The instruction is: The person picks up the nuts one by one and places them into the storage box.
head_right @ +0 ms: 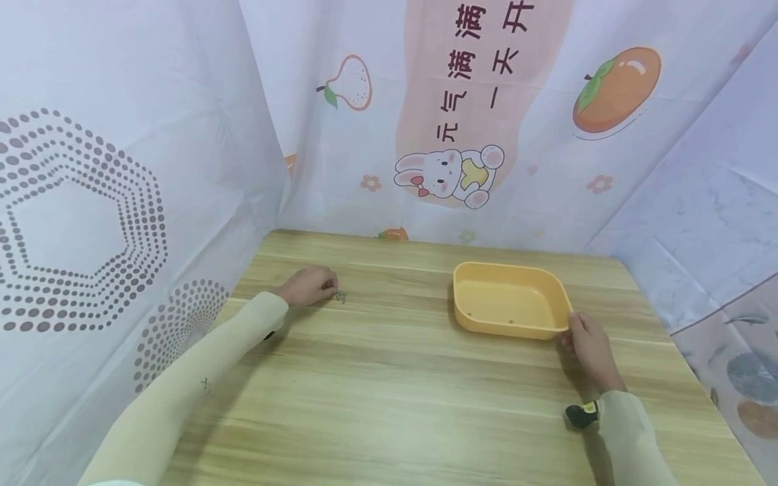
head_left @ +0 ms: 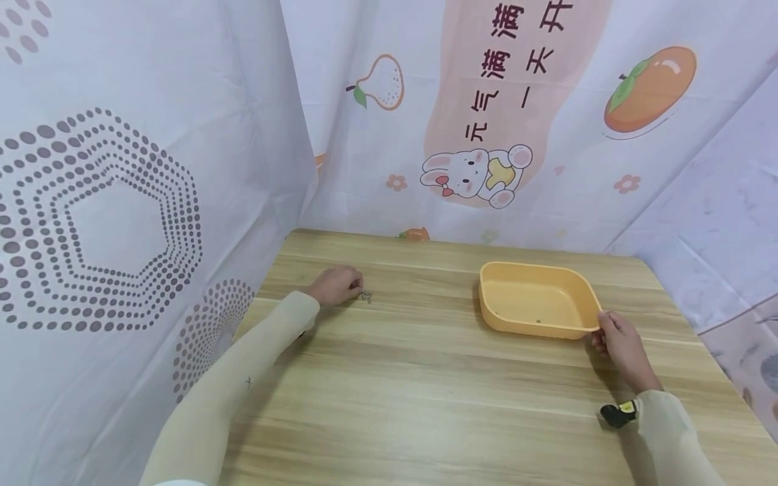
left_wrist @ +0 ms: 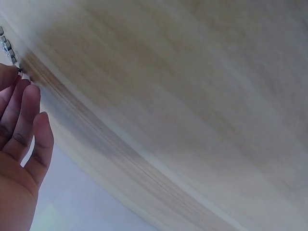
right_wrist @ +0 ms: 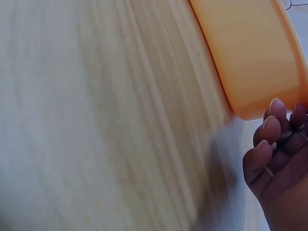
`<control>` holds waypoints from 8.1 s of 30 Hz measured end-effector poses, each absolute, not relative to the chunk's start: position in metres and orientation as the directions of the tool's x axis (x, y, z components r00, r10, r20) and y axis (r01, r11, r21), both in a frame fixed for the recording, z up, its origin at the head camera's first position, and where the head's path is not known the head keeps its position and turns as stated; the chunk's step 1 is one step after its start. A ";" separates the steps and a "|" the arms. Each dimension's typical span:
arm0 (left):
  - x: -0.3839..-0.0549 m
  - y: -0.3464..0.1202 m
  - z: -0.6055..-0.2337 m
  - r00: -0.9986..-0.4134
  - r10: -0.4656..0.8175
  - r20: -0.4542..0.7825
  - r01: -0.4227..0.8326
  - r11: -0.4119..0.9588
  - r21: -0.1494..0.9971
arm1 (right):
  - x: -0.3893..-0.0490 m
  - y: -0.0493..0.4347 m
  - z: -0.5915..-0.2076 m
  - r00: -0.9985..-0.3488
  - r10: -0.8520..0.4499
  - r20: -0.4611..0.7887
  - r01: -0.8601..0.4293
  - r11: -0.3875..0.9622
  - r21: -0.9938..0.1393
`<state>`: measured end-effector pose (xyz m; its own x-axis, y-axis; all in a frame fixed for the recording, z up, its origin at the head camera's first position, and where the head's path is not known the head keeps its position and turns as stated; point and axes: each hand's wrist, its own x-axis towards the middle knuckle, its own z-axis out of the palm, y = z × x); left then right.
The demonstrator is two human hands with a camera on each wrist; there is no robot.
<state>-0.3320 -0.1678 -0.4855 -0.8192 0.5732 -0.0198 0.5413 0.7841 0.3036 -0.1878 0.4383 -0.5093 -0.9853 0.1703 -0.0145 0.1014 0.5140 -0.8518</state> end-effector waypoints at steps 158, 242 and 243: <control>-0.328 -0.080 -0.457 -0.697 0.698 0.168 0.711 0.639 0.294 | -0.188 0.437 -0.510 -0.984 0.171 -0.041 0.113 0.435 -0.893; -0.317 0.025 -0.438 -0.541 0.830 0.139 0.828 0.496 0.262 | -0.187 0.437 -0.511 -0.983 0.180 -0.020 0.098 0.430 -0.897; -0.317 0.027 -0.438 -0.539 0.830 0.140 0.828 0.492 0.271 | -0.187 0.436 -0.510 -0.983 0.180 -0.024 0.101 0.429 -0.898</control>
<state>-0.3168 0.0270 -0.4381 -0.5392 0.8304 0.1401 0.8276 0.4917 0.2706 -0.1870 0.4363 -0.5097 -0.9834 0.1800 -0.0244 0.1007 0.4286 -0.8978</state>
